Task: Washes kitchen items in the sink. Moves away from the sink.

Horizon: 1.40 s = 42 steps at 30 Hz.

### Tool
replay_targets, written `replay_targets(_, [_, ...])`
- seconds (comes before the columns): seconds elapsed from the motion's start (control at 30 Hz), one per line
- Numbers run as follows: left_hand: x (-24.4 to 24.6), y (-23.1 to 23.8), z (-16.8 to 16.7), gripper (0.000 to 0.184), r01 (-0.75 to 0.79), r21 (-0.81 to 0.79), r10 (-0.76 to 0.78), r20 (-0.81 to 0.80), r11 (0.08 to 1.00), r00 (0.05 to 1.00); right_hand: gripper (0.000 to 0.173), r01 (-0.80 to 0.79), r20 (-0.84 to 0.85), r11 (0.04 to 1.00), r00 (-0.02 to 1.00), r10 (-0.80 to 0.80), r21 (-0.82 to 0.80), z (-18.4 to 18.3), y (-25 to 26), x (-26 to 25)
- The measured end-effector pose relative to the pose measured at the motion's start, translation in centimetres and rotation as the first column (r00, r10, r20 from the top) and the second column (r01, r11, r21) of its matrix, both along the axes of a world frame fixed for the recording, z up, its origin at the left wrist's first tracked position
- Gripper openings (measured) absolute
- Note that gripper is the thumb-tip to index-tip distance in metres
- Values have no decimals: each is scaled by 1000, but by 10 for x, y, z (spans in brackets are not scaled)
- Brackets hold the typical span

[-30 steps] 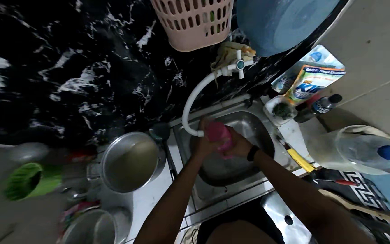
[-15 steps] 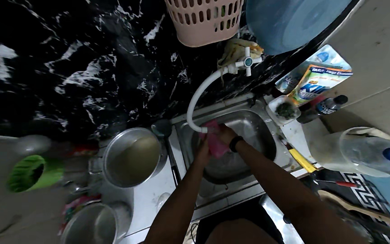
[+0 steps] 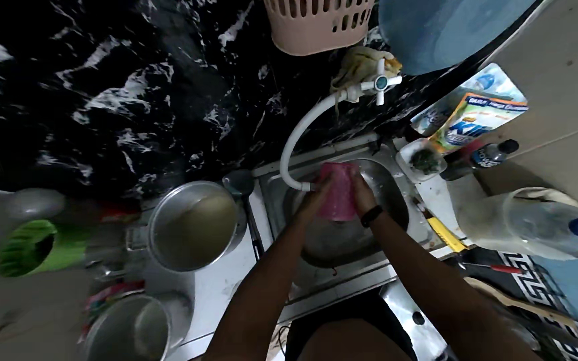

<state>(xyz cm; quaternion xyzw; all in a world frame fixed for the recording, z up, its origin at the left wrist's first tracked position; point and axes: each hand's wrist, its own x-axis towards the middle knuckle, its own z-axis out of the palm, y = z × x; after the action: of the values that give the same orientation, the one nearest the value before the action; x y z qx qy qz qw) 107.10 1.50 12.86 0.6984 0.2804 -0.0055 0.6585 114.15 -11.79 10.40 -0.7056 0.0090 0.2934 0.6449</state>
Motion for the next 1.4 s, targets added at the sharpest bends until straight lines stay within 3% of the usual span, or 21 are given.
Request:
replay_targets(0.1, [1,0,4,60,83,60,-82,-34,995,996,58,23,98,999,995,-19,-37,12,-9,-11])
replay_targets(0.23, [-10,-4,-11,66,82,59,-80,-24,995,996,74,-104,196,994,976,97,30,2,-25,-14])
replay_targets(0.37, [-32,6,-20,67,45,-133,-53,-53,990,997,87,-336,234,941,913,335,-38,-4,-34,-5])
replay_targets(0.53, [-59,8,-48,56,-145,-432,168,15,890,986,59,-397,158,916,902,401,-57,10,-8,-5])
replay_targets(0.67, [-63,4,-53,39,-193,-606,300,79,771,951,54,-446,170,864,856,488,-233,25,33,1])
replay_targets(0.8, [-51,9,-46,58,-321,-550,349,-56,771,935,59,-503,216,783,772,597,-368,19,65,9])
replay_targets(0.87, [-43,15,-42,57,-354,-463,320,-153,812,935,69,-526,232,780,757,611,-339,15,63,13])
replay_targets(0.97, [-32,16,-26,42,-307,-371,248,-199,876,948,55,-468,110,842,854,509,-270,21,43,23])
replay_targets(1.03, [-27,4,-12,43,-253,-295,238,-86,921,967,47,-299,23,916,948,316,-269,21,28,23])
replay_targets(1.1, [-17,-9,-2,49,-191,-239,205,34,952,978,53,-202,11,931,976,216,-304,8,13,27])
replay_targets(1.17, [-6,-11,-5,56,-39,-105,52,124,994,991,52,-148,7,957,988,155,-249,-10,-1,29])
replay_targets(1.27, [8,-4,-15,40,193,159,-228,244,968,943,52,6,-181,999,983,-15,-52,-20,-10,21])
replay_targets(1.33, [16,0,-23,35,232,93,-249,277,968,928,58,83,-249,995,964,-93,-53,-14,-12,15])
replay_targets(1.4, [16,1,-36,38,116,-72,-96,239,991,966,61,29,-178,984,982,-61,-176,6,-15,5])
